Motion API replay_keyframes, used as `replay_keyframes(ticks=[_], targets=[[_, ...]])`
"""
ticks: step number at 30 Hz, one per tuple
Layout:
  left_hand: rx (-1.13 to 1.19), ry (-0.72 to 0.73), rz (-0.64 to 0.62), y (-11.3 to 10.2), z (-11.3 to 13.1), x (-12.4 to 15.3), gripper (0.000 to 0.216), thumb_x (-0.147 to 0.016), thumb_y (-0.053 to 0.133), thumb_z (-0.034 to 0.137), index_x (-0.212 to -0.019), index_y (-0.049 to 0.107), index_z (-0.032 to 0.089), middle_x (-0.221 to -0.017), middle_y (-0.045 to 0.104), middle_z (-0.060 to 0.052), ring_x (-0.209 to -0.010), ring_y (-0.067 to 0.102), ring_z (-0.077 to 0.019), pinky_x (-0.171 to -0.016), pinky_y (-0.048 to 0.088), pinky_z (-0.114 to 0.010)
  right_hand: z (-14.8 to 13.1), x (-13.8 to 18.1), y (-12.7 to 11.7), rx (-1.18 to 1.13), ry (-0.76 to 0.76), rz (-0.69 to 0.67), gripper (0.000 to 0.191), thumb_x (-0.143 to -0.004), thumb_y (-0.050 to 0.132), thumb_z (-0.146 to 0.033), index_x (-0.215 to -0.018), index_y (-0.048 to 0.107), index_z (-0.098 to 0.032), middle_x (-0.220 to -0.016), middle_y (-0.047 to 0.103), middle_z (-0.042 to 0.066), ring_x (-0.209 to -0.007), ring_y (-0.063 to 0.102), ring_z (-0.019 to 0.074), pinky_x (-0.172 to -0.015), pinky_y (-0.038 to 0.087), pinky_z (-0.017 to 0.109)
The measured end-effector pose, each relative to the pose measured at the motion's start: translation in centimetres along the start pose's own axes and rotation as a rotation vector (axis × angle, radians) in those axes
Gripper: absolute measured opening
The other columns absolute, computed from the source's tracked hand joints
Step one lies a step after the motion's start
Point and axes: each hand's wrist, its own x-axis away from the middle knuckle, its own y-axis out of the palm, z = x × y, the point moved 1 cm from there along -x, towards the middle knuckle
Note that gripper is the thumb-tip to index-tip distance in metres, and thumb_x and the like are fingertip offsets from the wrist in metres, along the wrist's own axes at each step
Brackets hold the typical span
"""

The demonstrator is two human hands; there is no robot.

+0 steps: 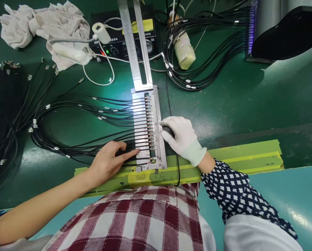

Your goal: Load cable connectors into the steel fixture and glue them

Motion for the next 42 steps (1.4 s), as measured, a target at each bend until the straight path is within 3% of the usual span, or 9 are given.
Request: replay_keyframes(ticks=[5,9,13,20,31,37,42], targets=[[-0.095,0.009,-0.053,0.0,0.9,0.5,0.042,-0.097,0.037,0.004,-0.132,0.059,0.014,-0.083,0.061,-0.006,-0.072,0.050,-0.0173,-0.064,0.037,-0.030,-0.1,-0.1,-0.1,0.006,0.000,0.007,0.017,-0.099,0.052,-0.031,-0.111,0.062,-0.026,-0.119,0.069,0.006,-0.112,0.061,0.0289,-0.098,0.042,0.049],[0.039,0.000,-0.033,0.0,1.5,0.4,0.027,-0.100,0.049,0.015,-0.125,0.058,0.014,-0.098,0.068,-0.009,-0.086,0.056,-0.0193,-0.073,0.040,-0.033,0.1,-0.1,0.1,0.022,-0.028,0.014,0.018,-0.099,0.051,-0.032,-0.112,0.062,-0.026,-0.119,0.069,0.006,-0.113,0.061,0.0289,-0.099,0.042,0.048],[0.217,-0.085,-0.033,0.3,1.4,0.6,0.016,-0.099,0.051,0.013,-0.112,0.060,0.015,-0.097,0.068,-0.008,-0.090,0.057,-0.0190,-0.081,0.046,-0.033,0.3,0.0,0.2,0.039,-0.047,0.016,0.019,-0.099,0.051,-0.030,-0.114,0.062,-0.026,-0.121,0.069,0.006,-0.115,0.060,0.0284,-0.100,0.042,0.048],[0.211,-0.018,0.020,-0.7,1.0,0.6,0.037,-0.098,0.038,0.007,-0.126,0.062,0.015,-0.102,0.066,-0.011,-0.091,0.062,-0.0182,-0.081,0.053,-0.030,0.2,0.0,0.1,0.030,-0.024,0.010,0.020,-0.099,0.050,-0.032,-0.114,0.063,-0.027,-0.120,0.069,0.006,-0.115,0.060,0.0291,-0.099,0.043,0.050],[0.313,-0.026,-0.004,-0.4,0.4,0.1,0.036,-0.098,0.040,0.004,-0.125,0.060,0.015,-0.106,0.066,-0.011,-0.097,0.062,-0.0170,-0.086,0.054,-0.028,0.0,-0.2,0.0,0.000,-0.026,0.010,0.017,-0.098,0.051,-0.028,-0.111,0.062,-0.025,-0.119,0.069,0.006,-0.113,0.061,0.0284,-0.099,0.043,0.049],[0.217,0.015,0.033,0.7,0.9,0.7,0.038,-0.099,0.039,0.007,-0.131,0.058,0.014,-0.103,0.065,-0.012,-0.090,0.061,-0.0186,-0.081,0.051,-0.032,0.0,-0.2,-0.1,0.006,0.002,-0.003,0.017,-0.099,0.051,-0.032,-0.111,0.062,-0.027,-0.119,0.069,0.006,-0.112,0.061,0.0294,-0.099,0.043,0.049],[-0.035,-0.043,0.041,0.6,1.8,1.9,0.041,-0.096,0.043,0.005,-0.132,0.062,0.014,-0.098,0.063,-0.011,-0.094,0.058,-0.0232,-0.082,0.043,-0.036,-0.1,-0.2,0.0,0.015,0.011,-0.002,0.018,-0.099,0.051,-0.032,-0.111,0.062,-0.027,-0.120,0.069,0.006,-0.112,0.061,0.0293,-0.097,0.043,0.049]])
